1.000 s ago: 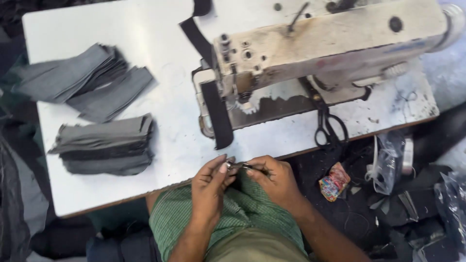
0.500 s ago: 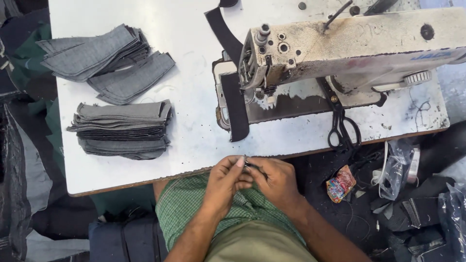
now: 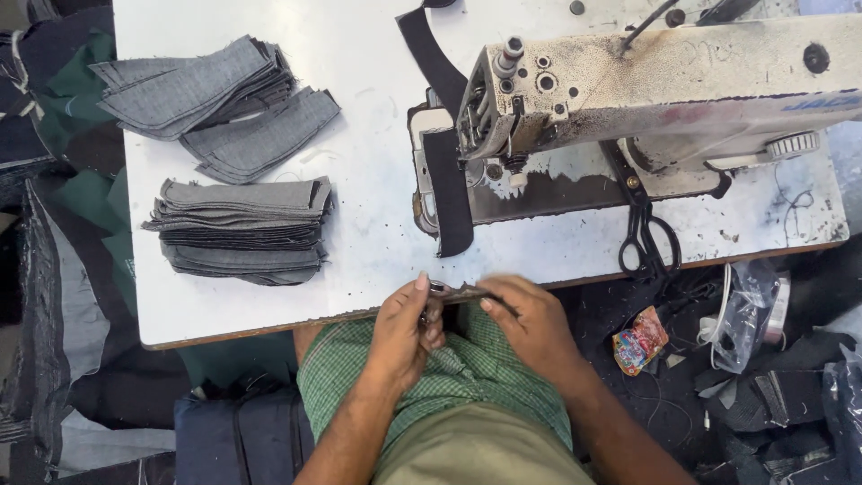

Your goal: Stitching small fabric components using an industrial sewing machine in a manufacturing setting.

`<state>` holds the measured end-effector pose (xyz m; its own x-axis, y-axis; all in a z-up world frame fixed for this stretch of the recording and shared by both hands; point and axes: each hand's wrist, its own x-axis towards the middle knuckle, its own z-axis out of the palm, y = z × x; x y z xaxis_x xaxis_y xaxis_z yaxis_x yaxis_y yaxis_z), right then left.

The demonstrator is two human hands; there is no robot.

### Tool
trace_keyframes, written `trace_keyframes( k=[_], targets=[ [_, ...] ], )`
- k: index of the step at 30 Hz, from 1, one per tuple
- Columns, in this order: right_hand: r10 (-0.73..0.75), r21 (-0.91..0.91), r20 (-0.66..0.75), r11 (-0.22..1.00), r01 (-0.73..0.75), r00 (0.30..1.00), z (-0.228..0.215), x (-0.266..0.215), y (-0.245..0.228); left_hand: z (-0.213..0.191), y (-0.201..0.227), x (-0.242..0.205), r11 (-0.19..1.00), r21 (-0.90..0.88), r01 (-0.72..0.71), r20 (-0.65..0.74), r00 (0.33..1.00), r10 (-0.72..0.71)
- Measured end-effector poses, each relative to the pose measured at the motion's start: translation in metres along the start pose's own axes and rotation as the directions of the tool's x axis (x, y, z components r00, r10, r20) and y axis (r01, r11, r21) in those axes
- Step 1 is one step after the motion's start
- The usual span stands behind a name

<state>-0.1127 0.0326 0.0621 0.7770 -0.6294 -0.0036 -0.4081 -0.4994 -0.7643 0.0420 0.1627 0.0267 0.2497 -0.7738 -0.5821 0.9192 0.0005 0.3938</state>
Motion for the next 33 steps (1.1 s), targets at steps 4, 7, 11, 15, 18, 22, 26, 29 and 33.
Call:
trace_keyframes(
  k=[4,7,11,15,18,22,26,29,33],
  targets=[
    [-0.157,0.076,-0.042,0.984,0.160,0.987,-0.003,0.009,-0.024,-0.009,-0.011,0.006,0.978,0.198,-0.067,-0.030,0.997,0.075],
    [-0.157,0.225,-0.023,0.961,0.158,0.987,0.016,0.008,-0.008,-0.009,-0.016,0.005,0.938,0.318,-0.141,0.043,0.990,0.134],
    [0.184,0.659,0.175,0.708,-0.253,0.967,0.031,0.010,0.026,-0.019,-0.006,-0.002,0.952,0.287,-0.108,-0.060,0.990,0.130],
    [0.274,0.861,0.469,0.070,-0.503,0.840,0.027,0.012,0.034,-0.025,0.016,-0.013,0.985,0.147,-0.092,-0.179,0.977,0.118],
    [0.257,0.845,0.502,0.055,-0.531,0.826,0.034,0.010,0.041,-0.021,0.019,-0.017,0.990,0.089,-0.110,-0.070,0.991,0.116],
    [0.298,0.824,0.463,0.201,-0.529,0.835,0.044,0.012,0.029,-0.010,0.005,-0.013,0.992,0.019,-0.123,-0.009,0.992,0.123],
    [0.336,0.760,0.293,0.485,-0.432,0.895,0.052,0.013,0.024,-0.004,-0.005,-0.009,0.985,-0.030,-0.169,0.136,0.976,0.172],
    [0.320,0.721,0.223,0.581,-0.377,0.921,0.054,0.014,0.024,0.002,-0.006,-0.012,0.977,-0.018,-0.212,0.165,0.963,0.212],
    [0.340,0.776,0.272,0.477,-0.414,0.900,0.056,0.016,0.028,0.006,-0.003,-0.013,0.972,0.022,-0.234,0.161,0.960,0.228]
  ],
)
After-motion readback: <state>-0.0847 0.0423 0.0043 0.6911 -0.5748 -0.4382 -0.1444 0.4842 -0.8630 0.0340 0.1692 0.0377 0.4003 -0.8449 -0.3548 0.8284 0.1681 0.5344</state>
